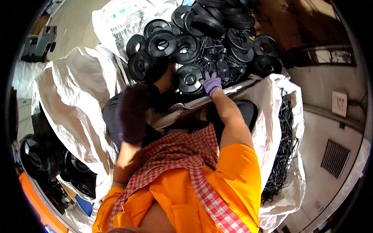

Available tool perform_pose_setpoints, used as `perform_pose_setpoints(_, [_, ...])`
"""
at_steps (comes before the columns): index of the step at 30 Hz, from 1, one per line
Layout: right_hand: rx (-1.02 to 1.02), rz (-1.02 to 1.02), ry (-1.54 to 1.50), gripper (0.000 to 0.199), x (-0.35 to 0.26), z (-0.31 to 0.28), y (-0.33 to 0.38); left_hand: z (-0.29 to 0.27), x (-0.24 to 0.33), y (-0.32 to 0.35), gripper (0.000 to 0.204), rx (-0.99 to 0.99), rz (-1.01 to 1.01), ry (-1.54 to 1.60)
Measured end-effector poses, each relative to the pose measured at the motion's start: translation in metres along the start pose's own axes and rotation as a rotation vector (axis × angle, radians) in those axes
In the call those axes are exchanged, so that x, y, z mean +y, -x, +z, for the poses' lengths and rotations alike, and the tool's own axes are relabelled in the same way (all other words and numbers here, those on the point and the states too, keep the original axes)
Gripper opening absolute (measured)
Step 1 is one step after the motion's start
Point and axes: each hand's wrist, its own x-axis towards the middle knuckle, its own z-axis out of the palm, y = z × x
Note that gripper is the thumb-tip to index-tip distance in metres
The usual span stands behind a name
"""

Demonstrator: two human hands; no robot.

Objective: The person sorts black circular parts and cords from a pile into separate bags while sitting on the floor.

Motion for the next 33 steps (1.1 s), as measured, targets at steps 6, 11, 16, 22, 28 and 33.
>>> perform_pose_setpoints(6, [0.113, -0.071, -0.133, 0.035, 0.008, -0.032, 0.014, -0.018, -0.109, -0.011, 0.044, -0.108, -0.394, -0.452])
perform_pose_setpoints(11, [0.385, -0.315, -0.591, 0.037, 0.007, -0.084, 0.068, -0.042, -0.184, -0.031, 0.032, -0.22, -0.099, -0.446])
perform_pose_setpoints(16, [0.649, -0.289, -1.101, 0.057, -0.002, -0.109, 0.098, -0.039, -0.125, -0.056, 0.038, -0.15, -0.506, 0.559])
perform_pose_setpoints(22, [1.008, -0.338, -1.264, 0.063, -0.046, -0.153, 0.136, 0.006, -0.047, -0.009, 0.039, -0.193, -0.261, 0.148])
perform_pose_setpoints(28, [0.747, -0.374, -0.913, 0.071, -0.073, -0.152, 0.17, 0.012, -0.04, 0.043, 0.051, -0.108, -0.309, -0.018])
perform_pose_setpoints(33, [0.783, -0.616, -0.729, 0.056, -0.064, -0.157, 0.195, 0.016, -0.015, 0.051, 0.047, -0.322, -0.321, -0.107])
